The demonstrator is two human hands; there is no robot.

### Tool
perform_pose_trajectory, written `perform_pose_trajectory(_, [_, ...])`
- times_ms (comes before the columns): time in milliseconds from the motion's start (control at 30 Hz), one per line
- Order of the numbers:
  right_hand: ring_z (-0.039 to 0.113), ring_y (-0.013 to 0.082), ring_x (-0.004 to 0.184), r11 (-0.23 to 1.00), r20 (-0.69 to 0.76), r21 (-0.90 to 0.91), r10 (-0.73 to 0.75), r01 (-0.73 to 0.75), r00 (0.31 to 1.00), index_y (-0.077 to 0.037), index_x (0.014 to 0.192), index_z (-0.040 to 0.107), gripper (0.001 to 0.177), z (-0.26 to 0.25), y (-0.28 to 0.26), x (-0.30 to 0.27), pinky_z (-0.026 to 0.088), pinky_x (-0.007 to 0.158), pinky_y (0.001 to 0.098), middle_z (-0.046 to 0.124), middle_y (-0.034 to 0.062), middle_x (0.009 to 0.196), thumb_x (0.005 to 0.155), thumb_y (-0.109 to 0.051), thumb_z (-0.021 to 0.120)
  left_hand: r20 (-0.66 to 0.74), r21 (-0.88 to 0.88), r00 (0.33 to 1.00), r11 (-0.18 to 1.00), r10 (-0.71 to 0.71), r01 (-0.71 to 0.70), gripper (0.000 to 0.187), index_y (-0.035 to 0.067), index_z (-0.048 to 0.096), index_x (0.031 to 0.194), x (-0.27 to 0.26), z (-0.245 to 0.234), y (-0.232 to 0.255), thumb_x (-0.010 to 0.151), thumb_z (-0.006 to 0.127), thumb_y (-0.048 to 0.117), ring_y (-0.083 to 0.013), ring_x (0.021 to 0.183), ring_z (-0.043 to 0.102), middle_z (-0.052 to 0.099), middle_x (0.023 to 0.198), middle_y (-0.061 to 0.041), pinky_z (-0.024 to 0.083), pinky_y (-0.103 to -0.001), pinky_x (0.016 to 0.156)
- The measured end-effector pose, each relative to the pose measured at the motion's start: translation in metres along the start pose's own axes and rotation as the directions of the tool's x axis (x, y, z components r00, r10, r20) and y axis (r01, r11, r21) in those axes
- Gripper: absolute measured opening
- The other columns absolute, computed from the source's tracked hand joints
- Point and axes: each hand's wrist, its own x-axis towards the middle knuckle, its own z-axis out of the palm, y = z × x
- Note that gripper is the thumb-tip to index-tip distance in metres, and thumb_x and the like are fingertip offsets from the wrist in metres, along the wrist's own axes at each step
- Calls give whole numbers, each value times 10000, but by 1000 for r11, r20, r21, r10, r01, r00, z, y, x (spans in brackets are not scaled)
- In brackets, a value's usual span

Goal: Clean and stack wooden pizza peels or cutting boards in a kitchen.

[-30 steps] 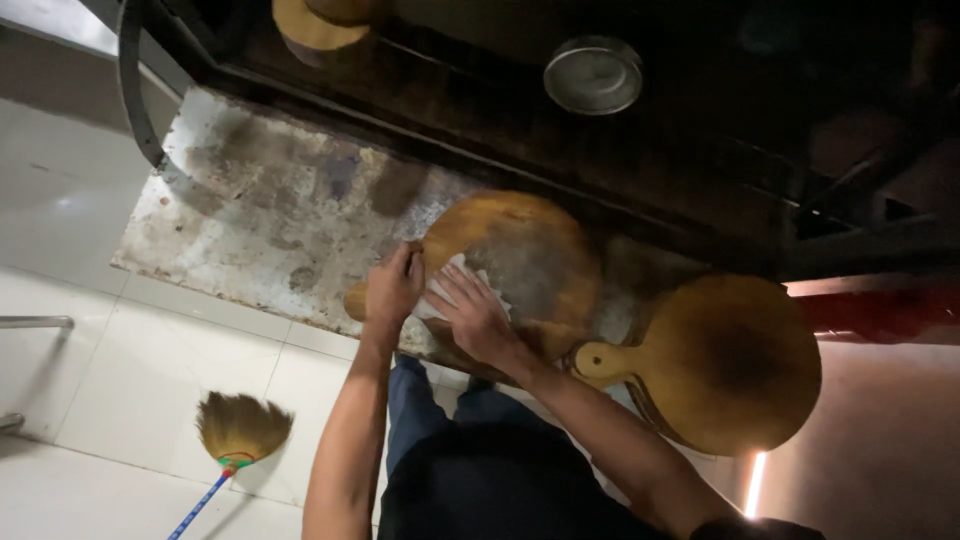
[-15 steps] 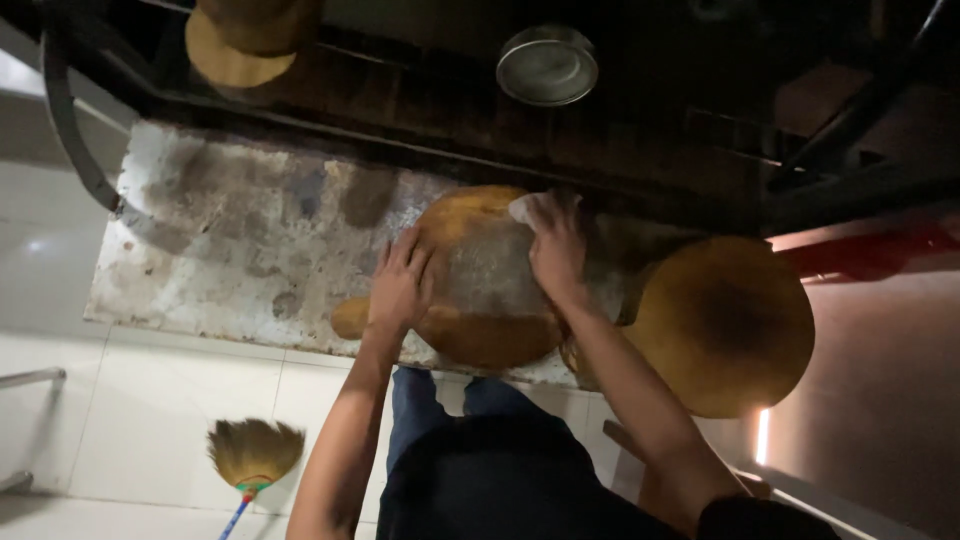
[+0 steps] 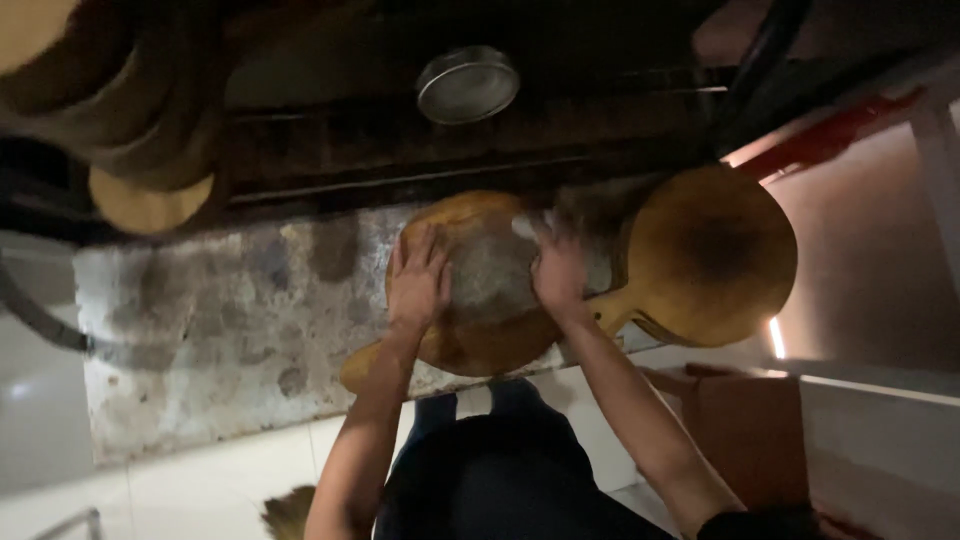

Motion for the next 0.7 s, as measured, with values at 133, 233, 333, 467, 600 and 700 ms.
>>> perform_pose_trajectory(133, [549,424,1284,995,56,-5,99,-99,993,-139,1450,565,504,12,-22,1,459,1077,532,482,156,1622,958,-36,585,7,36,1000,999,2,-2,334,85,680,1254,4,-13,9,961,617,232,-319,1456,452,505,1564,-155,240,-553,1254])
perform_pose_trajectory(233, [479,422,1389,999,-27,12,-32,32,999,-145,1484,553,565,17,-55,-26,398,1154,531,452,161,1634,940,0,600,-36,20,999,1000,-4,5,427,97,676,1360,5,-15,7,950,621,205,-386,1422,430,511,1545,-137,252,-531,1234])
perform_pose_trajectory(333, [374,416,1547,967,-133,11,-249,253,959,-154,1535,536,662,27,-63,-55,307,1269,529,407,167,1651,912,54,620,-13,13,1000,1000,9,-9,351,132,666,1362,1,-6,1,1019,613,177,-302,1437,478,495,1584,-145,237,-539,1312])
perform_pose_trajectory(467, [357,437,1519,998,-205,-30,-68,64,976,-173,1515,539,681,-3,-49,-49,337,1246,529,475,172,1580,880,64,598,-32,-19,999,1000,-8,7,363,146,682,1319,3,-12,5,959,637,164,-358,1426,455,512,1541,-147,256,-537,1259])
perform_pose_trajectory(600, [396,471,1364,992,-78,49,118,-115,990,-126,1504,528,605,39,-21,-30,367,1127,588,504,232,1463,921,18,601,-26,3,1000,1000,3,-3,380,140,690,1300,0,-13,4,926,625,155,-305,1459,462,523,1542,-127,251,-546,1261])
perform_pose_trajectory(700, [437,362,1430,985,-261,98,-114,144,959,-194,1555,551,607,35,-58,-57,404,1207,554,549,127,1476,995,32,609,-1,42,1000,999,-13,13,323,128,680,1267,0,-15,9,958,631,209,-290,1467,460,517,1563,-113,239,-537,1285])
